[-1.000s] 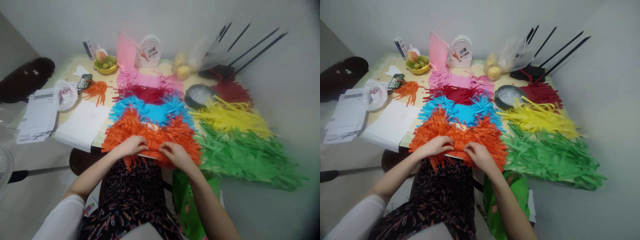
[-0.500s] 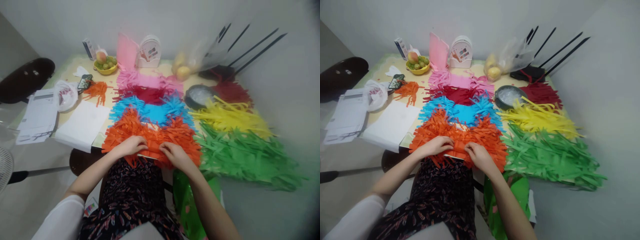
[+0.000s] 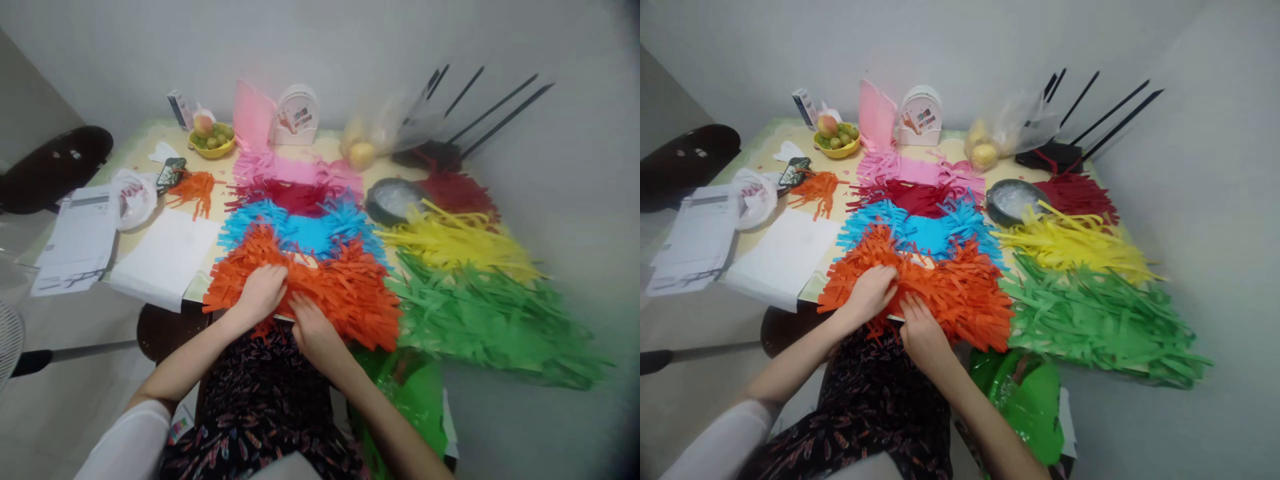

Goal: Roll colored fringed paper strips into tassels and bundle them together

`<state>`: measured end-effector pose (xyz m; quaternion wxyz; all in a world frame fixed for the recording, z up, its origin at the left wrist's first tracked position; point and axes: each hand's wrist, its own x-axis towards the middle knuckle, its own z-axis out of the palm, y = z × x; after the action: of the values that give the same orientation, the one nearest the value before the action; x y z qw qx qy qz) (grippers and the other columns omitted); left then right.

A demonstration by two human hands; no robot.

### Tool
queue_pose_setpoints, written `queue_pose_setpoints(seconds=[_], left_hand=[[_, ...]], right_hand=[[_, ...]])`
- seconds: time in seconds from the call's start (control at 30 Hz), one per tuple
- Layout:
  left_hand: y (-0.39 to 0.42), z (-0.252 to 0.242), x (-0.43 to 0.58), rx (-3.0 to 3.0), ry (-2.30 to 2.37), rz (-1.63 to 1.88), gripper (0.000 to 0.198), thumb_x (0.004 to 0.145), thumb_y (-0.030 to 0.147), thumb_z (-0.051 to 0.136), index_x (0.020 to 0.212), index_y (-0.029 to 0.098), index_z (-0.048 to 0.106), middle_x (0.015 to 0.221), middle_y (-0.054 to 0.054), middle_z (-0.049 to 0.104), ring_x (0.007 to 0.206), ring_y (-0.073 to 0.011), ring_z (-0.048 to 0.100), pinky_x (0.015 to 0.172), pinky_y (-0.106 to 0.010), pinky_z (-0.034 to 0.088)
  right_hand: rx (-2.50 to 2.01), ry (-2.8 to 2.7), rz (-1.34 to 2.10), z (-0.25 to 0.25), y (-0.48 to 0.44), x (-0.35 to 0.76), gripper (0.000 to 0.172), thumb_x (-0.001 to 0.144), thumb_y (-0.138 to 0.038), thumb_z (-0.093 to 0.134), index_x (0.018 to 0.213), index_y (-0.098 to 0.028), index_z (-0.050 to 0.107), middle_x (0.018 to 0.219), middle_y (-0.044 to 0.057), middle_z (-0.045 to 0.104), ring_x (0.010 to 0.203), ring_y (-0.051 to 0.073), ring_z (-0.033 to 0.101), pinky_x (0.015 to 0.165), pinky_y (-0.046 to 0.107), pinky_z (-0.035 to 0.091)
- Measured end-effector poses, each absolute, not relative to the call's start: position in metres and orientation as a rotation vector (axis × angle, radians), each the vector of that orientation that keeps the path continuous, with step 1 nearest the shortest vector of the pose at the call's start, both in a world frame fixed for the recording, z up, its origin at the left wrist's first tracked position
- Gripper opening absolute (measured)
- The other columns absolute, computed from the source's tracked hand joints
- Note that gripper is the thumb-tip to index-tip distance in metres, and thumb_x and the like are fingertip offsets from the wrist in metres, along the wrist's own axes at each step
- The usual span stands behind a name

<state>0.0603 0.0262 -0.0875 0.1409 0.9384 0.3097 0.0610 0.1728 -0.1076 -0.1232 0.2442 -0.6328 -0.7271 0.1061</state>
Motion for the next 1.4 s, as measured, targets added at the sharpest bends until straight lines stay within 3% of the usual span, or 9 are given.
queue_pose_setpoints(seconds=[0.23, 0.47, 0.7, 0.8, 1.03, 1.1, 1.2, 1.3, 1.4], left_hand=[[0.047, -0.054, 0.05, 2.327, 0.959, 0.893, 0.013, 0.082, 0.011, 0.051, 0.089, 0.019, 0.056, 0.095, -0.004, 0.069, 0.093, -0.0175, 0.064, 0.087, -0.032, 0.051], [0.16, 0.03, -0.001, 2.014, 1.293, 1.512, 0.019, 0.073, -0.002, 0.057, 0.073, 0.016, 0.05, 0.066, 0.007, 0.054, 0.061, -0.0063, 0.05, 0.064, -0.021, 0.047], [0.194, 0.114, -0.05, 2.153, 1.667, 1.923, 0.029, 0.064, -0.005, 0.059, 0.067, 0.019, 0.043, 0.069, 0.005, 0.046, 0.066, -0.0087, 0.047, 0.069, -0.025, 0.045], [0.135, 0.102, -0.021, 2.535, 1.322, 1.568, 0.012, 0.072, 0.01, 0.06, 0.074, 0.018, 0.052, 0.072, 0.002, 0.054, 0.065, -0.012, 0.051, 0.063, -0.026, 0.044], [0.041, 0.034, 0.033, 2.835, 0.886, 0.646, 0.007, 0.082, 0.012, 0.048, 0.086, 0.018, 0.05, 0.087, -0.006, 0.061, 0.085, -0.0212, 0.057, 0.076, -0.033, 0.048], [0.034, 0.029, 0.03, 2.833, 0.873, 0.576, 0.007, 0.085, 0.014, 0.047, 0.088, 0.018, 0.051, 0.09, -0.008, 0.062, 0.088, -0.0232, 0.058, 0.078, -0.035, 0.048], [0.036, 0.029, 0.024, 2.717, 0.849, 0.564, 0.011, 0.084, 0.015, 0.047, 0.093, 0.017, 0.053, 0.093, -0.009, 0.065, 0.09, -0.0235, 0.06, 0.08, -0.035, 0.048], [0.052, 0.028, 0.022, 2.483, 0.729, 0.556, 0.025, 0.076, 0.01, 0.046, 0.098, 0.017, 0.057, 0.095, -0.006, 0.068, 0.086, -0.02, 0.062, 0.079, -0.031, 0.048], [0.069, 0.026, 0.025, 2.305, 0.613, 0.553, 0.028, 0.068, 0.007, 0.042, 0.087, 0.016, 0.06, 0.084, -0.002, 0.067, 0.078, -0.0171, 0.061, 0.073, -0.027, 0.047]], right_hand=[[-1.883, -2.044, 0.295, -0.131, -0.102, 0.174, 0.047, 0.087, -0.008, 0.042, 0.13, 0.003, 0.058, 0.136, 0.026, 0.057, 0.132, 0.034, 0.051, 0.108, 0.047, 0.045], [-1.925, -1.994, 0.331, -0.126, -0.103, 0.172, 0.044, 0.091, -0.012, 0.042, 0.131, -0.007, 0.059, 0.14, 0.022, 0.056, 0.13, 0.033, 0.052, 0.106, 0.049, 0.046], [-1.852, -1.898, 0.301, -0.105, -0.1, 0.181, 0.031, 0.09, -0.014, 0.047, 0.113, -0.013, 0.068, 0.116, 0.018, 0.071, 0.104, 0.03, 0.068, 0.093, 0.046, 0.054], [-1.61, -1.632, 0.186, -0.057, -0.099, 0.185, 0.023, 0.093, -0.015, 0.049, 0.107, -0.021, 0.066, 0.1, 0.01, 0.075, 0.092, 0.023, 0.071, 0.085, 0.037, 0.057], [-1.425, -1.733, -0.162, 0.003, -0.051, 0.183, 0.063, 0.087, -0.022, 0.061, 0.146, -0.019, 0.037, 0.148, 0.015, 0.046, 0.143, 0.033, 0.033, 0.115, 0.056, 0.031], [-1.475, -1.802, -0.081, -0.005, -0.037, 0.189, 0.055, 0.085, -0.014, 0.054, 0.139, -0.017, 0.048, 0.139, 0.013, 0.056, 0.137, 0.032, 0.043, 0.115, 0.055, 0.031], [-1.554, -1.799, 0.129, -0.01, -0.031, 0.206, 0.046, 0.074, -0.004, 0.046, 0.112, -0.019, 0.066, 0.108, 0.009, 0.073, 0.104, 0.027, 0.065, 0.101, 0.045, 0.046], [-1.595, -1.766, 0.358, 0.005, -0.038, 0.226, 0.041, 0.07, -0.006, 0.045, 0.097, -0.022, 0.071, 0.089, 0.004, 0.075, 0.08, 0.023, 0.068, 0.075, 0.032, 0.052], [-1.603, -1.706, 0.411, 0.022, -0.046, 0.242, 0.035, 0.072, -0.01, 0.046, 0.093, -0.022, 0.071, 0.082, 0.002, 0.074, 0.072, 0.021, 0.065, 0.065, 0.028, 0.048]])
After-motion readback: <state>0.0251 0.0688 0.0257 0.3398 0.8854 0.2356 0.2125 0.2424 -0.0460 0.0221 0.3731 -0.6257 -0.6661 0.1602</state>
